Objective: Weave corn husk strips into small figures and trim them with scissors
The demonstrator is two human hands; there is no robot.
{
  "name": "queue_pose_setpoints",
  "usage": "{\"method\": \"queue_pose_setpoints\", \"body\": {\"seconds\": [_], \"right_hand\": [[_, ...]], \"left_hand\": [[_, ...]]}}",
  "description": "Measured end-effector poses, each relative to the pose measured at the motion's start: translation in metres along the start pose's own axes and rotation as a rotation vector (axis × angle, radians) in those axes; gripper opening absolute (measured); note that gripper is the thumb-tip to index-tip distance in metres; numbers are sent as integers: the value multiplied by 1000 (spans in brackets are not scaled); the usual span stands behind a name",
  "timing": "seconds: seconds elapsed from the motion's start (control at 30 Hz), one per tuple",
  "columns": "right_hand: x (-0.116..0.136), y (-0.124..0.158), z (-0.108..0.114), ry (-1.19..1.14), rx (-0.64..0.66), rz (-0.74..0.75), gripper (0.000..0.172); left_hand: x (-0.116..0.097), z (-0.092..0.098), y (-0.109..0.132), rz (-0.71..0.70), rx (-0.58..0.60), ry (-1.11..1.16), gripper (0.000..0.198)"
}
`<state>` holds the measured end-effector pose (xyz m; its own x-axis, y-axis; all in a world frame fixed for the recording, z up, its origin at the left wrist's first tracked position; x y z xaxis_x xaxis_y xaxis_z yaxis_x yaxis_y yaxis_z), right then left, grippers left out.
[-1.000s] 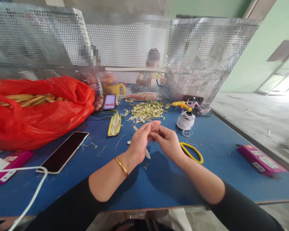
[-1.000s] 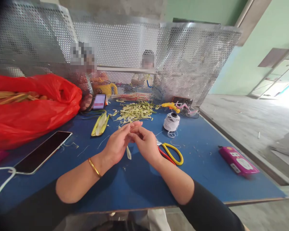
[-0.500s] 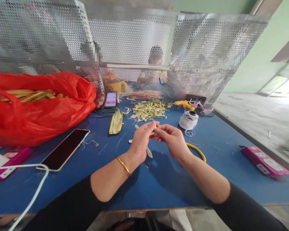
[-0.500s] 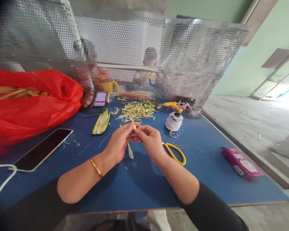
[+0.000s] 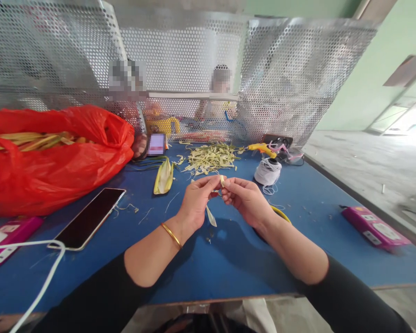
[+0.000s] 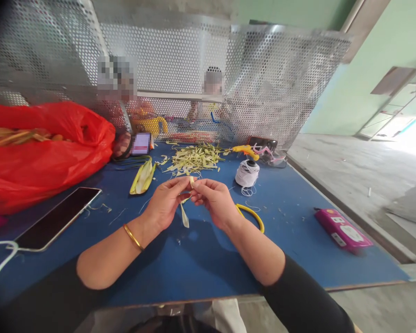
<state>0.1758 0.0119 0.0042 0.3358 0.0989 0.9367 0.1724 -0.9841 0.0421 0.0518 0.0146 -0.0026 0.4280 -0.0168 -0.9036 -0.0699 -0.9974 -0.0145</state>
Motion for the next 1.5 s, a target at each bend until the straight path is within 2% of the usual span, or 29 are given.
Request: {"method": "queue_pose_setpoints", "body": {"seconds": [0.13, 0.4, 0.47, 0.7, 0.83, 0.9, 0.97, 1.03, 1.07, 1.13, 1.2, 1.3, 1.37, 1.5], "right_hand": [[1, -1, 1, -57, 22, -73, 24], [3, -1, 4, -97, 79, -177, 17], [1, 0, 3, -67, 70, -146, 17], [-5, 4, -7, 181, -15, 106, 28], [-7, 3, -6, 292, -76, 175, 29], [-7, 1, -3, 322, -79, 204, 30], [-5, -1, 1, 353, -93, 251, 29], [-4, -4, 5, 400, -117, 312, 26], [-4, -6, 7, 431, -128, 341, 24], [-4, -9, 10, 502, -148, 382, 21], [-6, -12, 13, 573, -172, 395, 20], [-11, -15, 17, 640, -178, 347, 19], [-15, -15, 17, 662, -130, 278, 18], [-23, -13, 14, 732, -37, 181, 13]], "left_hand": [[0, 0, 0, 2, 26, 33, 31], [2, 2, -3, 27, 61, 32, 27], [2, 2, -4, 30, 47, 37, 25], [5, 0, -2, -27, -41, 6, 28], [5, 1, -2, -39, -32, -48, 31], [-3, 6, -5, -29, -17, -151, 32], [-17, 16, -10, -82, -28, -416, 31], [-33, 27, -15, -200, -24, -884, 18], [-40, 32, -17, -210, 7, -1137, 12], [-47, 39, -19, -127, 30, -1488, 11], [-46, 43, -20, -4, 70, -1662, 20], [-33, 44, -23, 74, 128, -1712, 36], [-22, 45, -26, 56, 164, -1614, 32], [-5, 45, -30, 42, 132, -1433, 24]]}}
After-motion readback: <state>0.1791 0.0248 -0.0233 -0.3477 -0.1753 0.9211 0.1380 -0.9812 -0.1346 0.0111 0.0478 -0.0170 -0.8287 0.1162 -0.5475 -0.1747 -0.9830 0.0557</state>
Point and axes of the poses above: each hand's wrist, its own y-axis away from the middle knuckle, its own z-axis out of the back of the hand, x = y × z, the point moved 1 cm from there along -y, towards the middle knuckle, and after that the axes turned 1 degree about -y, right-handed, at the moved point
